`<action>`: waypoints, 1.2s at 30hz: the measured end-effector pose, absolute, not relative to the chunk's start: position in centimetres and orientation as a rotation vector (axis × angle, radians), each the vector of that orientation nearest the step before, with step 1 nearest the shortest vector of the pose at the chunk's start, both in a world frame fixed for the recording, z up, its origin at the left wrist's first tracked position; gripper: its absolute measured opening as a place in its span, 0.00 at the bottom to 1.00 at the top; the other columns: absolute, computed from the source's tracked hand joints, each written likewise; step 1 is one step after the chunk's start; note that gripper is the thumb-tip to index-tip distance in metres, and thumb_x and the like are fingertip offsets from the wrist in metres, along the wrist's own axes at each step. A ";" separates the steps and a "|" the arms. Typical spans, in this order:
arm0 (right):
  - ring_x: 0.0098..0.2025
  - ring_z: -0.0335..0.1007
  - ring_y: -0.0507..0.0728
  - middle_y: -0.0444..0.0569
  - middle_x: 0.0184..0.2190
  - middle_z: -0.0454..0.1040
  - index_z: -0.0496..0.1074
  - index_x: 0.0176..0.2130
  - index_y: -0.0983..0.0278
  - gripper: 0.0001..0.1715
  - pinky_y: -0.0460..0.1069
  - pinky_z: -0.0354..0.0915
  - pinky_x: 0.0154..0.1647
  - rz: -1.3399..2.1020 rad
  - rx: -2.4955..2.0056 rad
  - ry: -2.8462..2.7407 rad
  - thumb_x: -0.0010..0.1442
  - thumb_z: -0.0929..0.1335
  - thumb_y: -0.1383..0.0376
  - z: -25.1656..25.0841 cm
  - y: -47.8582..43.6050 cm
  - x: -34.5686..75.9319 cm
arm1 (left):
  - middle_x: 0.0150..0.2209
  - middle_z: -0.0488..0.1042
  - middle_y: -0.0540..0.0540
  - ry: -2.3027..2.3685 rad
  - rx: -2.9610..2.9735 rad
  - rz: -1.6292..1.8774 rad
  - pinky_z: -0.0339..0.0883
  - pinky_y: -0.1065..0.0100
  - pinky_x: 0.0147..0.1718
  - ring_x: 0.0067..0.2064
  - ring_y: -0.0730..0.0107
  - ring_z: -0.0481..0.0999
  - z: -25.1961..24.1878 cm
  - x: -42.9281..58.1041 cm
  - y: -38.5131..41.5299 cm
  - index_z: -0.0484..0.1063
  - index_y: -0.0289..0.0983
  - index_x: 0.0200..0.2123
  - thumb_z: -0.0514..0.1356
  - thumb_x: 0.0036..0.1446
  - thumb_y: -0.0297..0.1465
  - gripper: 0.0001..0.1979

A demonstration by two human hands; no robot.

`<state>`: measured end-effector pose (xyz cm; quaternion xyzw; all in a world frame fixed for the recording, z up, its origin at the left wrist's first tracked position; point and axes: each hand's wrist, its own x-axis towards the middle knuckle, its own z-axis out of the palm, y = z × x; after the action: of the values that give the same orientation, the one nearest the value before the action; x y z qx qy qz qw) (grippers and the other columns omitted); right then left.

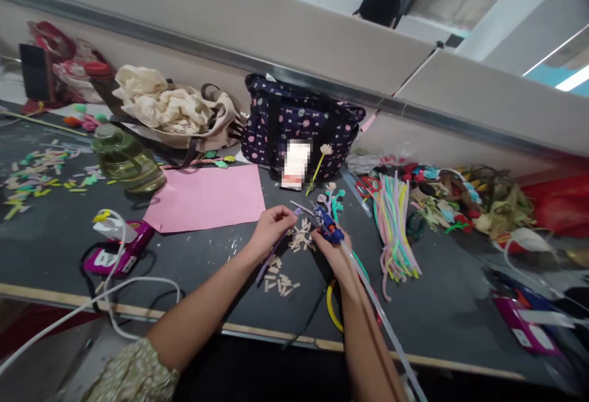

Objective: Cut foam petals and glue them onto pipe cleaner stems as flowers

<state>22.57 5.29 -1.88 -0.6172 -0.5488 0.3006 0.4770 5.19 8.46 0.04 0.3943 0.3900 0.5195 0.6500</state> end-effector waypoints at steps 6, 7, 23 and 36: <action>0.24 0.67 0.52 0.43 0.24 0.72 0.71 0.31 0.63 0.10 0.46 0.61 0.26 0.869 -1.538 -1.352 0.49 0.69 0.59 -2.2 5.7 22.4 | 0.19 0.68 0.50 0.913 0.856 1.216 0.46 0.74 0.16 0.18 0.81 0.57 0.1 5.2 8.6 0.72 0.35 0.23 0.67 0.42 0.30 0.07; 0.24 0.67 0.52 0.43 0.24 0.72 0.72 0.31 0.63 0.10 0.46 0.61 0.26 0.890 -1.526 -1.366 0.49 0.69 0.59 -2.3 5.7 22.3 | 0.19 0.68 0.50 0.916 0.837 1.235 0.46 0.75 0.15 0.17 0.81 0.57 0.1 5.0 8.8 0.72 0.35 0.24 0.67 0.42 0.30 0.07; 0.20 0.68 0.51 0.47 0.25 0.75 0.73 0.31 0.65 0.18 0.46 0.64 0.22 0.861 -1.364 -1.313 0.51 0.70 0.52 -1.0 2.9 21.5 | 0.21 0.68 0.51 0.904 0.933 1.221 0.52 0.76 0.13 0.16 0.82 0.59 0.4 5.1 8.2 0.70 0.35 0.30 0.64 0.47 0.33 0.09; 0.19 0.65 0.50 0.44 0.19 0.71 0.71 0.27 0.65 0.16 0.44 0.62 0.20 0.885 -1.336 -1.343 0.51 0.71 0.54 -1.5 2.5 22.0 | 0.20 0.65 0.54 0.931 1.091 1.277 0.58 0.76 0.14 0.16 0.80 0.63 0.3 5.4 7.8 0.70 0.35 0.32 0.62 0.50 0.33 0.08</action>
<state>21.97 2.50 -1.47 -0.5529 -0.5557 0.3663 0.5013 5.39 7.76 0.26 0.4654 0.3970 0.5449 0.5735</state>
